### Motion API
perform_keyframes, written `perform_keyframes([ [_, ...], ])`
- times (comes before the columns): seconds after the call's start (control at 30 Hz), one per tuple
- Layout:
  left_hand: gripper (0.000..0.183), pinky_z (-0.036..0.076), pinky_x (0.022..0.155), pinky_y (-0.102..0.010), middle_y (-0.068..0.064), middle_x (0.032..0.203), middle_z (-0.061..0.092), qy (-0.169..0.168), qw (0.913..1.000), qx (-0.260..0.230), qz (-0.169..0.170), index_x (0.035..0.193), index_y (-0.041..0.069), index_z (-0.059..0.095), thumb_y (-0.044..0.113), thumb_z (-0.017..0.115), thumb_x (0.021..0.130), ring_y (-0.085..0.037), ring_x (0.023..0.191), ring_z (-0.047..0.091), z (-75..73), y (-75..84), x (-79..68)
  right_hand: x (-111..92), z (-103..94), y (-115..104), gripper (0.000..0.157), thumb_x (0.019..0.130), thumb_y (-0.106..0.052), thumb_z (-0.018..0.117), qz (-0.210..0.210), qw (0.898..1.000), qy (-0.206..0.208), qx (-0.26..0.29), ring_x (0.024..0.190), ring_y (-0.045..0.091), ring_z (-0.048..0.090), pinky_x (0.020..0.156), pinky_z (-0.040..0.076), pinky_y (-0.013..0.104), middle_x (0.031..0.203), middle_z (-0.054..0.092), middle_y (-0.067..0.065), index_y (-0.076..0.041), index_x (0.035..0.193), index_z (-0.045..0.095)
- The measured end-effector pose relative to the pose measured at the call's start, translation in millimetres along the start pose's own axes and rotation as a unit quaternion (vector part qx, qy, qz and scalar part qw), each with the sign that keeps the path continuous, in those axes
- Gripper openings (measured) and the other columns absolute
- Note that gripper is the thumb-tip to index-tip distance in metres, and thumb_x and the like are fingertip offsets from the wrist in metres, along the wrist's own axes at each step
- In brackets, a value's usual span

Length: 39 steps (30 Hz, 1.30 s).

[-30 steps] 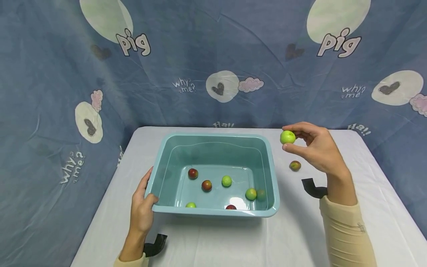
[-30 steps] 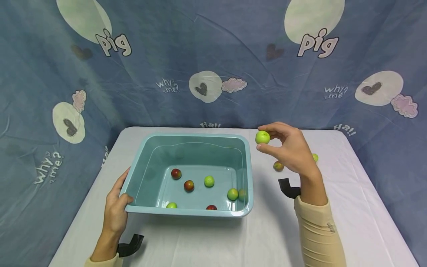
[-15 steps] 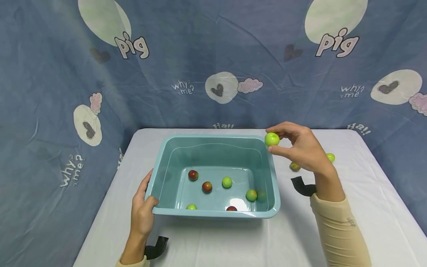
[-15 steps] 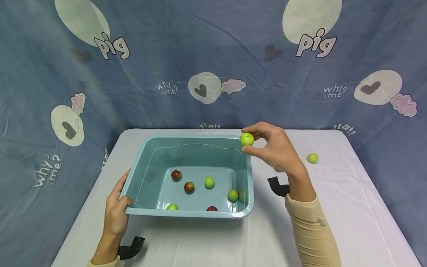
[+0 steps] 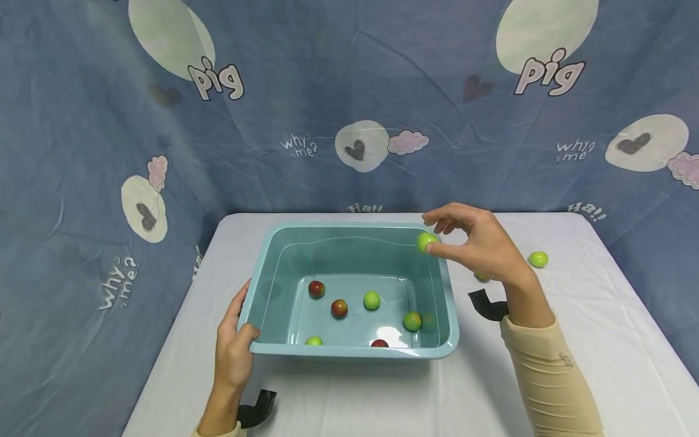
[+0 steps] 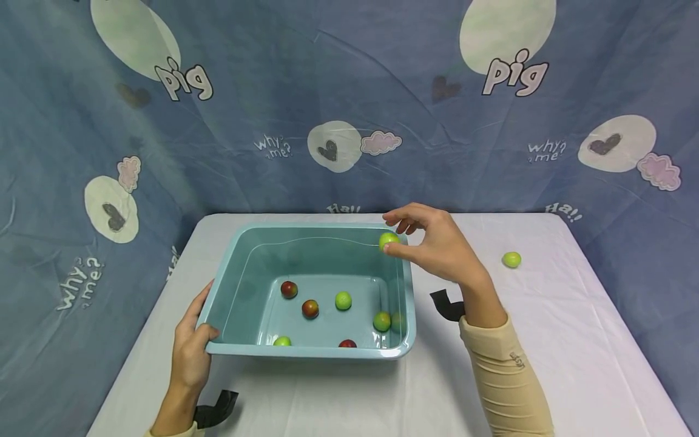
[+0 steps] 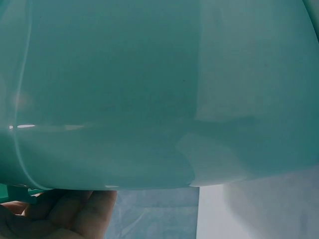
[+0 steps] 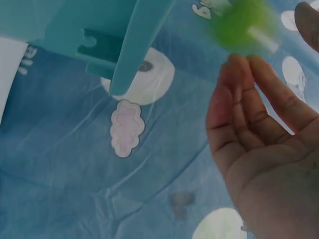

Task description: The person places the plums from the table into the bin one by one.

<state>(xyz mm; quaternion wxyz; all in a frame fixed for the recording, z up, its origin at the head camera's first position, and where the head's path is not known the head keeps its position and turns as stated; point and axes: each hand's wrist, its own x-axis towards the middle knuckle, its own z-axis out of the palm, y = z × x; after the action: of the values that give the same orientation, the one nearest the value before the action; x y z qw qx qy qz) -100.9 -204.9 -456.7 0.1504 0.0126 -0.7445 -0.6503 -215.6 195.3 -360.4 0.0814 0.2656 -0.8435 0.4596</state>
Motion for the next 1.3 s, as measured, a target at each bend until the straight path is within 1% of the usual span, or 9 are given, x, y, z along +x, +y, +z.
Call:
perform_keyframes([
  [0.13,0.086,0.038,0.099,-0.027,-0.006,0.152,0.045,0.001,1.0,-0.002,0.0,0.155,0.01,0.043,-0.01,0.036,0.072,-0.027,0.135,0.043,0.2,0.2,-0.4,-1.4,-0.6,1.7,0.045,0.078,-0.011,0.088,0.007,1.0,0.0,-0.021,0.093,0.014,0.058,0.087,0.047,0.033,0.111,0.068,-0.004,-0.014,0.12,0.073],
  [0.3,0.086,0.04,0.097,-0.026,-0.006,0.151,0.046,0.004,1.0,0.0,0.001,0.155,0.011,0.044,-0.01,0.036,0.071,-0.027,0.133,0.045,0.6,0.9,-0.2,-3.9,-3.0,4.4,0.046,0.077,-0.011,0.089,0.002,1.0,0.001,-0.026,0.092,0.014,0.059,0.086,0.046,0.031,0.112,0.069,0.0,-0.011,0.12,0.073],
  [0.43,0.086,0.04,0.096,-0.027,-0.006,0.151,0.047,0.003,1.0,-0.001,0.001,0.155,0.011,0.044,-0.01,0.036,0.072,-0.027,0.133,0.045,0.9,1.1,0.2,-6.4,-5.9,7.3,0.046,0.077,-0.012,0.089,0.002,1.0,0.004,-0.026,0.093,0.014,0.059,0.086,0.046,0.03,0.112,0.069,-0.002,-0.008,0.12,0.073],
  [0.53,0.086,0.039,0.097,-0.027,-0.006,0.151,0.046,0.001,1.0,-0.003,-0.001,0.155,0.012,0.044,-0.01,0.035,0.072,-0.027,0.134,0.044,0.9,1.5,0.7,-8.1,-8.7,9.0,0.046,0.078,-0.011,0.088,0.007,1.0,0.008,-0.025,0.093,0.014,0.059,0.087,0.047,0.03,0.112,0.068,-0.004,-0.008,0.121,0.072],
  [0.7,0.086,0.038,0.097,-0.029,-0.005,0.152,0.046,-0.001,0.9999,-0.009,-0.006,0.155,0.012,0.044,-0.01,0.035,0.072,-0.026,0.132,0.044,0.3,2.5,1.7,-11.2,-15.0,9.9,0.046,0.079,-0.01,0.087,0.013,0.999,0.018,-0.028,0.094,0.016,0.06,0.087,0.046,0.027,0.112,0.068,-0.002,-0.009,0.122,0.072],
  [0.87,0.086,0.039,0.096,-0.029,-0.005,0.151,0.047,0.0,1.0,-0.007,-0.003,0.155,0.011,0.044,-0.01,0.035,0.072,-0.026,0.131,0.045,0.1,2.8,2.3,-13.7,-21.6,10.1,0.045,0.08,-0.008,0.086,0.024,0.999,0.029,-0.022,0.095,0.017,0.06,0.089,0.046,0.026,0.112,0.068,-0.001,-0.007,0.122,0.071],
  [1.07,0.086,0.038,0.097,-0.03,-0.006,0.151,0.047,0.002,1.0,-0.007,0.0,0.154,0.011,0.045,-0.011,0.034,0.072,-0.026,0.132,0.045,1.0,3.3,2.5,-17.8,-27.6,12.9,0.046,0.08,-0.007,0.085,0.032,0.999,0.038,-0.019,0.096,0.016,0.06,0.088,0.046,0.024,0.114,0.068,0.0,-0.008,0.124,0.071],
  [1.23,0.086,0.037,0.098,-0.032,-0.006,0.15,0.047,0.003,1.0,-0.002,0.003,0.154,0.009,0.045,-0.011,0.034,0.071,-0.026,0.133,0.045,1.5,3.3,2.6,-20.9,-32.4,15.7,0.047,0.08,-0.003,0.085,0.034,0.998,0.048,-0.014,0.096,0.016,0.06,0.087,0.046,0.023,0.115,0.069,0.003,-0.007,0.124,0.07],
  [1.3,0.086,0.037,0.098,-0.032,-0.006,0.15,0.047,0.004,1.0,0.0,0.003,0.154,0.009,0.045,-0.011,0.034,0.071,-0.026,0.132,0.045,1.6,3.5,2.5,-22.2,-34.3,16.6,0.047,0.079,-0.003,0.085,0.036,0.998,0.052,-0.013,0.097,0.018,0.061,0.087,0.046,0.022,0.116,0.069,0.005,-0.006,0.124,0.07],
])
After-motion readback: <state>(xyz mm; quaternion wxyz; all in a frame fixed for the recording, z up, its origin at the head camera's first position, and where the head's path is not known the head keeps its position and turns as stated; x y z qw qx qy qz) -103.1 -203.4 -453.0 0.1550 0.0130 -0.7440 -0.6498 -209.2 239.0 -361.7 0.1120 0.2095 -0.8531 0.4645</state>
